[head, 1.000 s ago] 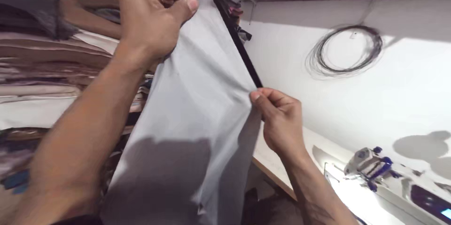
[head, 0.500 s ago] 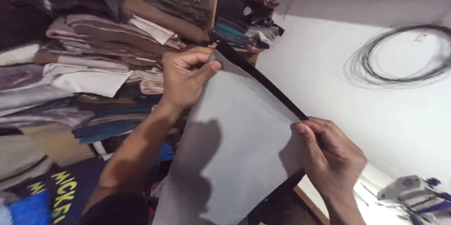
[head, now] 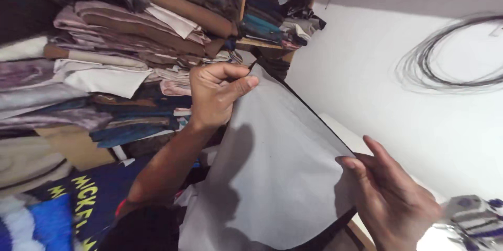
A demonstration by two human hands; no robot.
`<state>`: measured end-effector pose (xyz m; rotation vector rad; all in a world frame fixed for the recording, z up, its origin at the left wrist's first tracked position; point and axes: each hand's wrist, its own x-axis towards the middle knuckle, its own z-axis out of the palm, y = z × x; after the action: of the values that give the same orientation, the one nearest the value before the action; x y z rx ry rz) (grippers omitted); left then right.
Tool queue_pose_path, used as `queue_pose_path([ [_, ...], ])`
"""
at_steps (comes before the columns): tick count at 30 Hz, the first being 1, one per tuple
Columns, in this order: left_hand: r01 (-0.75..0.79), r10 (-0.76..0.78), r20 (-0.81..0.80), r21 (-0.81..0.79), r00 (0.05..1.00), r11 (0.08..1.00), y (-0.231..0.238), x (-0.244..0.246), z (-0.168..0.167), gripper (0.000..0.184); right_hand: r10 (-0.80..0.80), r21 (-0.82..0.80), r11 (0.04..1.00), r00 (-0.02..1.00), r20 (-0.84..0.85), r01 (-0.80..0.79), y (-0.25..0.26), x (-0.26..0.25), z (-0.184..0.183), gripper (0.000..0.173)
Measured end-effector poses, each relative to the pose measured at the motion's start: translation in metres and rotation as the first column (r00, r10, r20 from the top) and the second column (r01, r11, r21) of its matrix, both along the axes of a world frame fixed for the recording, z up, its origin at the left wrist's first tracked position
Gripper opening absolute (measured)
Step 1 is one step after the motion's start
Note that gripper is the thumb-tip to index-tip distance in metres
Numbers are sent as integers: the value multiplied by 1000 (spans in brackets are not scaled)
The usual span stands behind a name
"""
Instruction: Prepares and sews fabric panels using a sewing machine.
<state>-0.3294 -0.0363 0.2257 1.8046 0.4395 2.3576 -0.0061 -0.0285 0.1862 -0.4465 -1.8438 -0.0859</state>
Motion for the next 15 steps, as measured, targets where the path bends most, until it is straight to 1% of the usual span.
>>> queue_pose_path([
  [1, -7, 7, 3, -12, 1000, 1000, 2, 0, -2, 11, -19, -5, 1000, 1000, 25, 19, 1, 2, -2, 37],
  [4, -50, 49, -14, -44, 999, 998, 13, -1, -13, 13, -67, -57, 996, 992, 110, 74, 6, 3, -9, 23],
  [7, -69, 63, -58, -109, 996, 992, 30, -3, -29, 19, -137, -130, 978, 975, 172, 161, 17, -1, -22, 24],
  [10, -44, 24, -78, -266, 997, 963, 59, -5, -53, 33, -171, -173, 962, 962, 212, 209, 38, -9, -40, 24],
  [12, -112, 78, -99, -408, 992, 906, 95, -8, -73, 36, -147, -256, 945, 963, 225, 204, 60, -18, -61, 23],
  [13, -148, 108, -111, -459, 988, 876, 122, -11, -88, 32, -122, -334, 923, 967, 225, 194, 73, -24, -75, 22],
  [14, -196, 138, -150, -510, 979, 837, 151, -14, -106, 26, -91, -438, 880, 971, 223, 183, 86, -30, -90, 21],
  [15, -252, 161, -208, -559, 965, 790, 181, -15, -125, 20, -54, -557, 813, 974, 219, 170, 100, -37, -104, 20],
])
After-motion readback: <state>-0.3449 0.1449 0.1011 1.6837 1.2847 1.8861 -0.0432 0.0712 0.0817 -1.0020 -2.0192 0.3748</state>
